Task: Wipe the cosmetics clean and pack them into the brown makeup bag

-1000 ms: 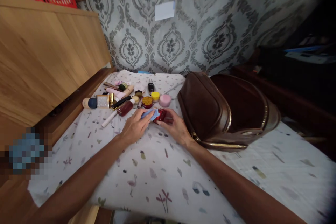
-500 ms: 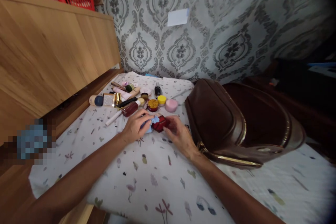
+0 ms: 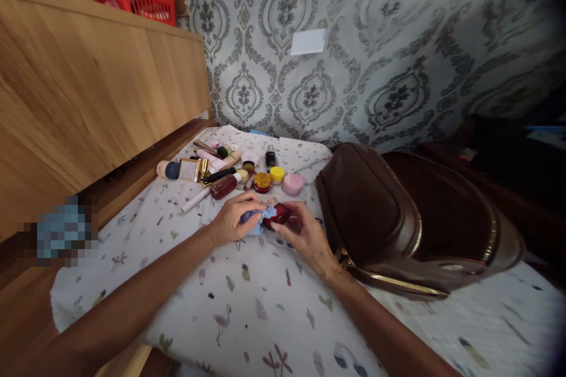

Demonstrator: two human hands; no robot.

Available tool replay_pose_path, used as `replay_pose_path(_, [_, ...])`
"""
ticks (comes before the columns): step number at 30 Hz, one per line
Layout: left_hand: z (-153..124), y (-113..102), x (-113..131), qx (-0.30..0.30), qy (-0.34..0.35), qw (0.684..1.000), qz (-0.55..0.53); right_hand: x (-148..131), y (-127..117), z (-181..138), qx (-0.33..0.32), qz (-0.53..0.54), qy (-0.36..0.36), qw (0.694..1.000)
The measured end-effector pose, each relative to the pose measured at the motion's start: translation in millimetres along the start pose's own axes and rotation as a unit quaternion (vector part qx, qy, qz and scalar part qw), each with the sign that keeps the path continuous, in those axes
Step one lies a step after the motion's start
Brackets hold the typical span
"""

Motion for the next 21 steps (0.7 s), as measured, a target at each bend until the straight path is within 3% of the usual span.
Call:
replay_pose_path(6, [2.4, -1.6, 6.2, -0.030, -0.011, 0.999, -0.020, -2.7, -1.6, -3.2, 0.011, 0.004, -0.017, 1.000])
replay_pose_path(11, [2.2, -3.5, 7.7, 0.002, -0.010, 1.000, 0.015, -9.7, 1.0, -8.7, -0.004, -0.020, -0.035, 0.999])
replay_pose_path(18, [2.8, -6.1, -5.4, 0.006, -0.057, 0.998, 0.033, -36.4, 16.3, -18.8, -0.059, -0.148, -0.183, 0.970])
replay_pose_path(21, [3.7, -5.9, -12.7, -0.007, -0.096, 0.995, 0.022, -40.6, 19.5, -21.2, -0.071, -0.179, -0.204, 0.960])
Point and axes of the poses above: each hand's wrist, its own z-axis towards the middle knuckle, its own y-axis out of the palm, x = y × z, the point moved 7 cm from there along z, towards the middle knuckle, and after that the axes turned 9 degrees about -x, right-handed, at the moved point
